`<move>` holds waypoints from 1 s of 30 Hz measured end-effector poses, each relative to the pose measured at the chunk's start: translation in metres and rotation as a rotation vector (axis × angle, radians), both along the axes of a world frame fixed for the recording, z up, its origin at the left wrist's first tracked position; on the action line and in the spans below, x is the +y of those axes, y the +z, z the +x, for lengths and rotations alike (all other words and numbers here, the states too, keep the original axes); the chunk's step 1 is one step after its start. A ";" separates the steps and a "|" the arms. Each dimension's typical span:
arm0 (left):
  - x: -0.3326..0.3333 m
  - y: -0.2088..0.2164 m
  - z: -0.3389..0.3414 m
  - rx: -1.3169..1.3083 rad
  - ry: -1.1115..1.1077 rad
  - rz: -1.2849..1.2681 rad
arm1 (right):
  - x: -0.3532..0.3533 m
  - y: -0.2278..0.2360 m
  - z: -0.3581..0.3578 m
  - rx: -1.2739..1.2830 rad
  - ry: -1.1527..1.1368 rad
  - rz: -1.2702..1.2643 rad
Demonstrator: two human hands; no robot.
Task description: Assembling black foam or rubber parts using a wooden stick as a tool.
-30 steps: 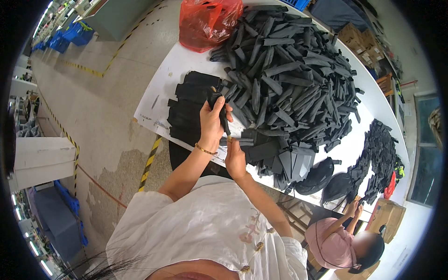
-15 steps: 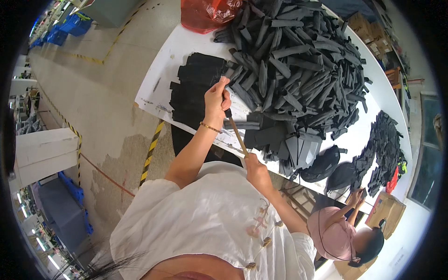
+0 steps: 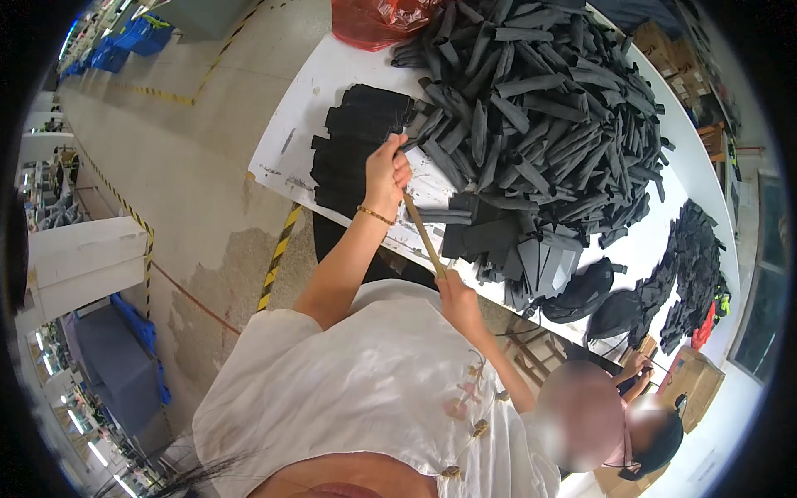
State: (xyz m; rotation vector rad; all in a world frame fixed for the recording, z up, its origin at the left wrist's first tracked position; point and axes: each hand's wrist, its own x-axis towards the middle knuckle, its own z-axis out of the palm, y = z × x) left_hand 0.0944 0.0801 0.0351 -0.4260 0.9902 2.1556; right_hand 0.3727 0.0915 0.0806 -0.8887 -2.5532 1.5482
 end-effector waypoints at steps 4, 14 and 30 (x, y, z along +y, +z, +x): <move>-0.036 -0.024 -0.106 0.165 0.289 0.061 | 0.014 0.039 0.046 -0.033 0.223 -0.060; 0.021 0.001 0.013 -0.253 0.000 0.054 | 0.048 -0.010 -0.128 0.423 -0.250 -0.315; -0.043 0.007 0.091 0.560 -1.076 -0.166 | 0.125 0.069 -0.135 0.510 -0.640 -0.093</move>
